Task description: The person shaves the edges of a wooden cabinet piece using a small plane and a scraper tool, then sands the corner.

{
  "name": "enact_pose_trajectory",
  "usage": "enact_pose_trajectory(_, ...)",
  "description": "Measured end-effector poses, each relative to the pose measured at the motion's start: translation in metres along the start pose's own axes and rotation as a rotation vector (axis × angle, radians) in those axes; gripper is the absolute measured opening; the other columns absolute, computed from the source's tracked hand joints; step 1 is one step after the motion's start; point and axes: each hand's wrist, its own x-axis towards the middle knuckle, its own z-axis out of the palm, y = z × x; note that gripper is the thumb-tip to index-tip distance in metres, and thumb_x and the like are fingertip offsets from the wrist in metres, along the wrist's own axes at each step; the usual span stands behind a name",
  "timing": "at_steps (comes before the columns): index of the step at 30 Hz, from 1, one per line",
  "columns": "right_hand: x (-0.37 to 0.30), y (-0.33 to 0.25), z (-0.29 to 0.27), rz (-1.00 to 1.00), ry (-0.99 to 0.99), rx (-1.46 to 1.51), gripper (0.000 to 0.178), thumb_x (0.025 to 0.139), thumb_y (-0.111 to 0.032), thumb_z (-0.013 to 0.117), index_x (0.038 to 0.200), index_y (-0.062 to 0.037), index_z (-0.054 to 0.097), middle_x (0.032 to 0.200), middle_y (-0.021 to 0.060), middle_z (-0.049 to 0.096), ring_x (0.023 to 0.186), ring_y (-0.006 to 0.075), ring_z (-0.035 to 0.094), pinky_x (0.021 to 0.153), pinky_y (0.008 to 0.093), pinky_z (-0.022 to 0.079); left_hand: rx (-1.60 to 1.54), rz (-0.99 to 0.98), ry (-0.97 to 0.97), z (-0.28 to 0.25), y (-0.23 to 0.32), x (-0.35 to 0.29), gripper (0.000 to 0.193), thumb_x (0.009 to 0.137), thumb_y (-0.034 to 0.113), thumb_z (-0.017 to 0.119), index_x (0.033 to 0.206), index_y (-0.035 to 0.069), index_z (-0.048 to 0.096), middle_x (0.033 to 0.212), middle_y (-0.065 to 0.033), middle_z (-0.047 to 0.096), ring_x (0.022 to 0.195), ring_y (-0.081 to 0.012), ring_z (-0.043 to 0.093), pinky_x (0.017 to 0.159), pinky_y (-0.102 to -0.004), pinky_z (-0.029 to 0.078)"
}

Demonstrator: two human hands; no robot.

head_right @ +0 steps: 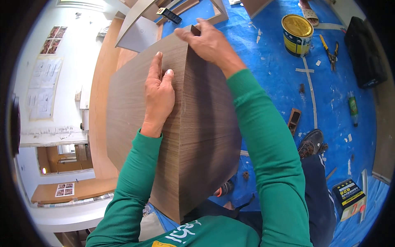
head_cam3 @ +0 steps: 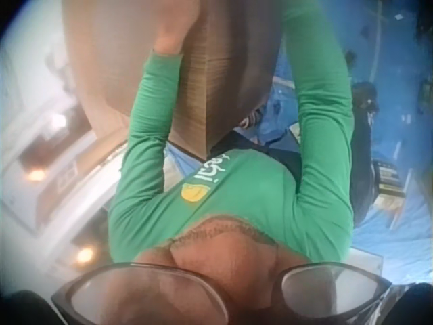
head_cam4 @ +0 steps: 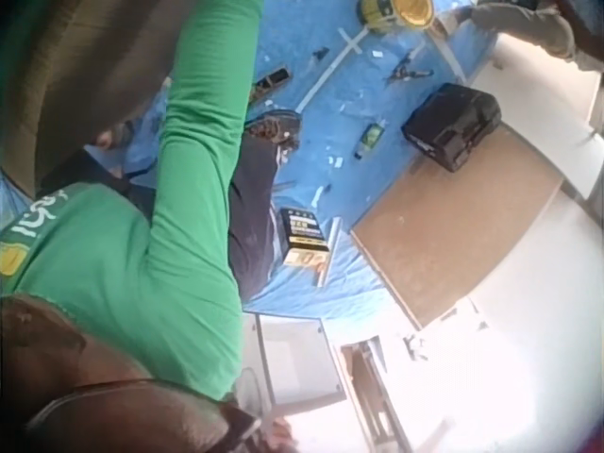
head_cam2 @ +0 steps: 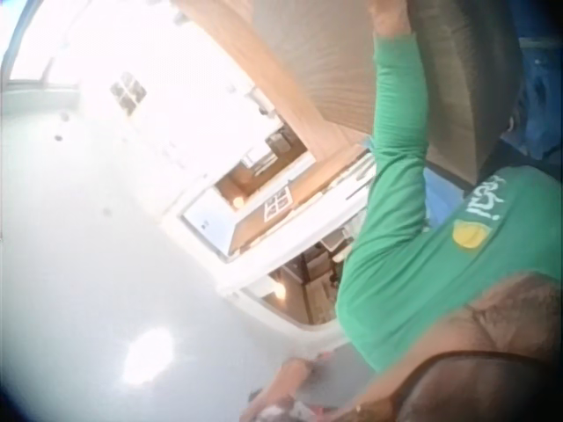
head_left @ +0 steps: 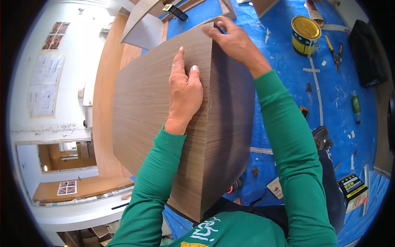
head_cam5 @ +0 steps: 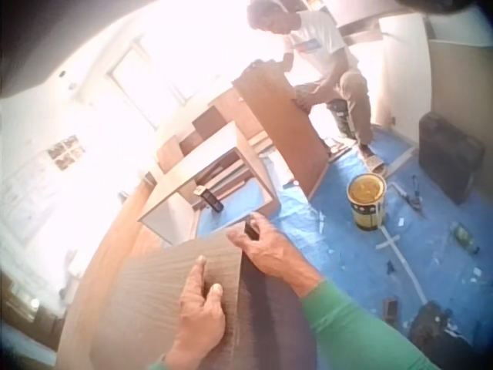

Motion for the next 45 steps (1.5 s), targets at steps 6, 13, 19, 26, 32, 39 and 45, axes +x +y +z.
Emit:
enact_pose_trajectory(6, 0.022, 0.027, 0.003, -0.096, -0.14, -0.041, 0.064, 0.096, -0.05, 0.081, 0.126, 0.0059, 0.073, 0.135, 0.0334, 0.073, 0.126, 0.0449, 0.072, 0.107, 0.0511, 0.057, 0.167, 0.086, -0.123, 0.015, 0.027, 0.004, 0.065, 0.114, 0.021, 0.062, 0.169, -0.01, 0.044, 0.174, -0.0326, 0.046, 0.165, -0.0454, 0.042, 0.136, -0.0486, 0.034)
enact_pose_trajectory(13, 0.009, 0.002, 0.002, -0.033, -0.147, -0.119, 0.092, 0.097, -0.059, 0.079, 0.158, 0.0057, 0.058, 0.152, 0.0328, 0.068, 0.14, 0.0442, 0.067, 0.119, 0.0461, 0.053, 0.532, 0.179, -0.198, 0.011, 0.024, 0.003, 0.066, 0.115, 0.025, 0.06, 0.177, 0.011, 0.042, 0.184, -0.0152, 0.04, 0.172, -0.0399, 0.03, 0.139, -0.0502, 0.027)
enact_pose_trajectory(19, 0.014, 0.052, -0.123, -0.162, -0.469, -0.587, 0.073, 0.107, -0.062, 0.068, 0.144, 0.0008, 0.073, 0.132, 0.0282, 0.078, 0.12, 0.0403, 0.078, 0.102, 0.0496, 0.063, 0.624, 0.228, -0.203, 0.023, -0.011, 0.013, 0.063, 0.118, 0.029, 0.051, 0.179, 0.02, 0.04, 0.185, -0.0108, 0.038, 0.172, -0.0389, 0.03, 0.14, -0.0511, 0.027)
enact_pose_trajectory(26, -0.274, 0.019, -0.48, 0.421, -0.372, -1.419, 0.068, 0.105, -0.064, 0.07, 0.106, 0.0029, 0.082, 0.094, 0.0277, 0.08, 0.09, 0.0432, 0.08, 0.083, 0.056, 0.062, 0.718, 0.37, -0.192, 0.034, -0.039, 0.044, 0.059, 0.119, 0.029, 0.046, 0.178, 0.031, 0.043, 0.185, -0.0128, 0.039, 0.17, -0.0369, 0.035, 0.139, -0.0496, 0.028)
enact_pose_trajectory(32, -0.537, 0.052, -0.427, 0.95, 0.261, -0.663, 0.048, 0.106, -0.047, 0.07, 0.108, -0.0018, 0.084, 0.097, 0.026, 0.082, 0.095, 0.0437, 0.081, 0.09, 0.0552, 0.062, 0.868, 0.39, -0.245, 0.015, -0.084, 0.076, 0.062, 0.12, 0.03, 0.046, 0.18, 0.025, 0.037, 0.184, -0.018, 0.038, 0.169, -0.0384, 0.036, 0.138, -0.0508, 0.03)
enact_pose_trajectory(39, -0.665, 0.161, -0.341, 1.365, 0.337, -0.961, 0.06, 0.098, -0.054, 0.081, 0.12, 0.0015, 0.078, 0.123, 0.0375, 0.076, 0.119, 0.0559, 0.074, 0.103, 0.0616, 0.06, 0.779, 0.256, -0.244, 0.012, -0.072, 0.065, 0.072, 0.117, 0.04, 0.055, 0.179, 0.007, 0.036, 0.181, -0.0229, 0.041, 0.168, -0.0411, 0.037, 0.137, -0.0499, 0.031)
enact_pose_trajectory(45, -0.727, 0.197, -0.356, 1.008, 0.175, -1.072, 0.045, 0.108, -0.037, 0.068, 0.136, -0.0039, 0.078, 0.139, 0.0224, 0.076, 0.121, 0.0461, 0.075, 0.102, 0.0553, 0.062, 0.941, 0.758, -0.158, 0.025, -0.022, 0.015, 0.036, 0.11, 0.027, 0.071, 0.138, 0.003, 0.074, 0.159, -0.0276, 0.062, 0.145, -0.0478, 0.061, 0.118, -0.0552, 0.052)
